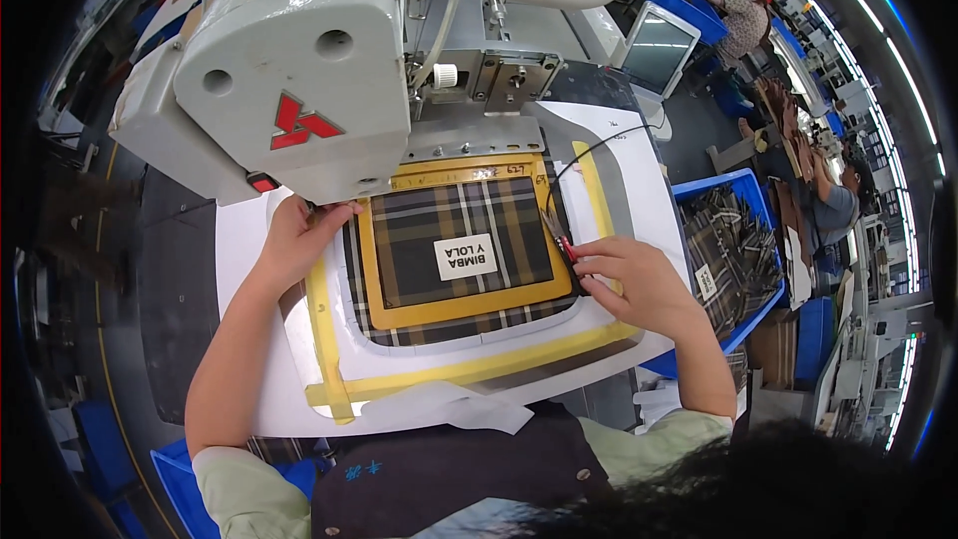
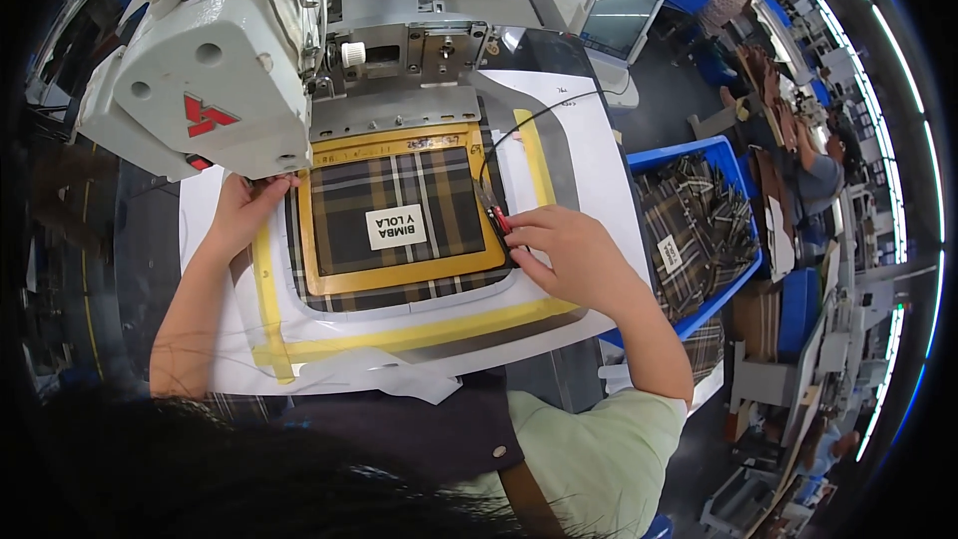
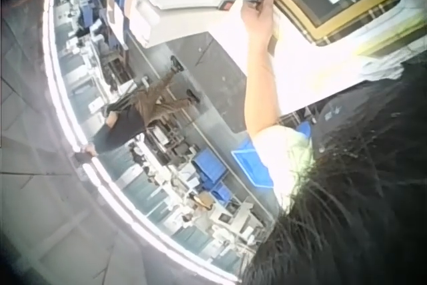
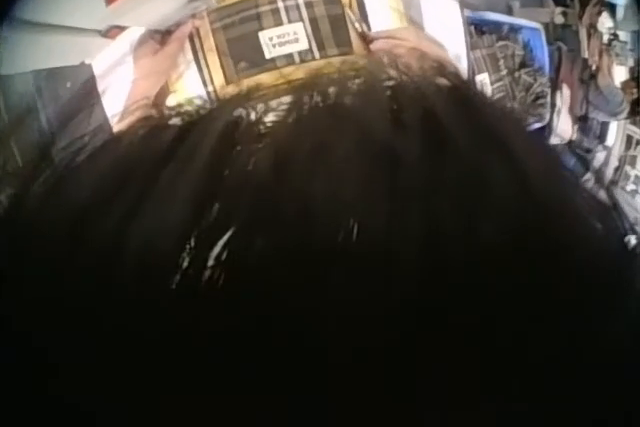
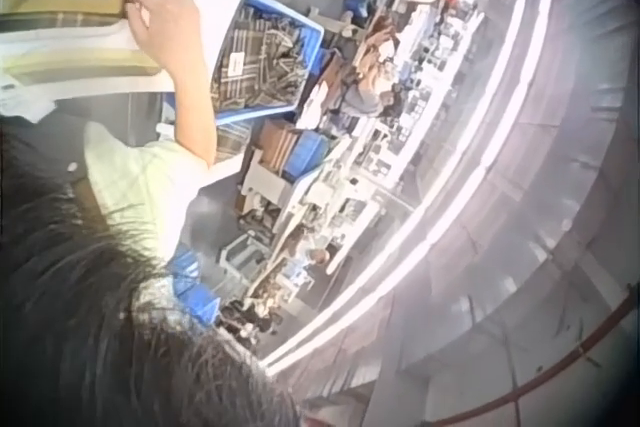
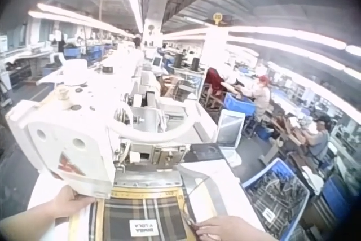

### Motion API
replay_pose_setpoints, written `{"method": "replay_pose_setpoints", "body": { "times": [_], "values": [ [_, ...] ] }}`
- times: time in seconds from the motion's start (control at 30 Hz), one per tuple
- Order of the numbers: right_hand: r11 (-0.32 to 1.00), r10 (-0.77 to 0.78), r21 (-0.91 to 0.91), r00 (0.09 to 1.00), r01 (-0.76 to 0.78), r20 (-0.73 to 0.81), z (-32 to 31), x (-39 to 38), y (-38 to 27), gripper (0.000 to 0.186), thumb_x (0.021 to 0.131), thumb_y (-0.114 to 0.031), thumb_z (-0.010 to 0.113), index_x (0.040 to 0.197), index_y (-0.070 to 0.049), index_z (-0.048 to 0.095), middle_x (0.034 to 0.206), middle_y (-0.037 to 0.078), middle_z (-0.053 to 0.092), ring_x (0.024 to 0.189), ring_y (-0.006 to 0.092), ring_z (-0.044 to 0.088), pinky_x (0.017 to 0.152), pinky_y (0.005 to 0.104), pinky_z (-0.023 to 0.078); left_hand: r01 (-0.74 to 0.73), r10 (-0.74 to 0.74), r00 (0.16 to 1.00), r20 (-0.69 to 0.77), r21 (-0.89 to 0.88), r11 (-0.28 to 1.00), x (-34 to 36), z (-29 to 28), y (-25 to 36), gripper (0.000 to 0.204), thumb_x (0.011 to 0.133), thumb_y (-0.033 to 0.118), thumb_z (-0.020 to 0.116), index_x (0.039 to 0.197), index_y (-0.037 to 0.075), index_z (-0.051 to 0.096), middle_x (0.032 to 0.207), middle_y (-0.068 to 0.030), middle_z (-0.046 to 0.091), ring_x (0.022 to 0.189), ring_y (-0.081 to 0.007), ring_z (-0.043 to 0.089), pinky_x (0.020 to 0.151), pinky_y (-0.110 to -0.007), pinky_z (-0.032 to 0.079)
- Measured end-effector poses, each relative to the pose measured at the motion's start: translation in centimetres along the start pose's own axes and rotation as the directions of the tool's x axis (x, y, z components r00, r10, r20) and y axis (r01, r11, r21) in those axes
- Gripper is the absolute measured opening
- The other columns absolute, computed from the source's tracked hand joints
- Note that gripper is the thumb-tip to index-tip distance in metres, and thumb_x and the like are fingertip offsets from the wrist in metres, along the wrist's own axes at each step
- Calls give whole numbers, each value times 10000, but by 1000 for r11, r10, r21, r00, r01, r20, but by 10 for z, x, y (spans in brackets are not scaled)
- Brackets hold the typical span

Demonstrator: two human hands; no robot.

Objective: Operating an industrial sewing machine to join pieces of patterned fabric.

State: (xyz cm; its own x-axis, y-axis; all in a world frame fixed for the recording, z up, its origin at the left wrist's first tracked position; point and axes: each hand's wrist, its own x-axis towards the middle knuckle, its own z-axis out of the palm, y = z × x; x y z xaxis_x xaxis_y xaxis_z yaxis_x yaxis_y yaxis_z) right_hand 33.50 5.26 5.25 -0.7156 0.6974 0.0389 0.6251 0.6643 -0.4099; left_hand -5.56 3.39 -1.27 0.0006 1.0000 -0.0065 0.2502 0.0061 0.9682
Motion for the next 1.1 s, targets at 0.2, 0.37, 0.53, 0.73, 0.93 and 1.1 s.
{"method": "replay_pose_setpoints", "body": {
  "times": [0.2,0.37,0.53,0.73,0.93,1.1],
  "values": [
    [914,404,-19,913,-406,-56,15,-1,2,185,778,-126,708,838,-30,562,836,98,618,694,275,610,627,339,480,22,-23,1000,-5,-55,998,-4,-2,-2,205,893,101,630,1037,-45,620,997,-73,673,925,-111,600,855,-260,469],
    [884,456,1,864,-467,-215,9,-26,12,441,799,8,553,1230,-68,496,794,173,558,740,358,575,691,406,468,2,-3,999,49,33,999,1,6,-2,320,898,188,640,1111,-45,590,1012,-111,670,926,-147,612,857,-288,477],
    [864,400,21,661,-503,-635,-3,-9,28,373,835,8,503,1201,-40,548,998,197,621,845,372,603,735,386,482,11,-11,999,30,2,1000,-4,5,-3,341,894,201,644,1123,-45,585,976,-109,662,901,-140,605,851,-285,477],
    [997,17,-56,895,-47,-445,-1,36,-12,236,811,9,577,1041,-35,606,871,150,614,772,313,616,667,348,487,-13,11,999,36,67,998,6,6,-7,325,895,186,640,1111,-50,584,974,-107,671,889,-149,620,837,-279,485],
    [980,-175,-118,980,163,-97,56,126,-51,307,862,-332,625,881,-30,571,777,135,626,680,318,616,595,411,480,59,-60,998,2,-124,991,-5,-3,2,246,911,86,600,1116,-43,562,1035,-92,665,963,-139,620,881,-277,473],
    [960,-214,-195,976,202,-45,80,165,-52,397,896,-404,558,786,-23,585,669,131,633,631,312,640,558,402,502,28,-23,999,46,-95,995,1,2,-2,228,912,72,592,1110,-39,567,1023,-82,665,983,-130,608,900,-276,458]
  ]
}}
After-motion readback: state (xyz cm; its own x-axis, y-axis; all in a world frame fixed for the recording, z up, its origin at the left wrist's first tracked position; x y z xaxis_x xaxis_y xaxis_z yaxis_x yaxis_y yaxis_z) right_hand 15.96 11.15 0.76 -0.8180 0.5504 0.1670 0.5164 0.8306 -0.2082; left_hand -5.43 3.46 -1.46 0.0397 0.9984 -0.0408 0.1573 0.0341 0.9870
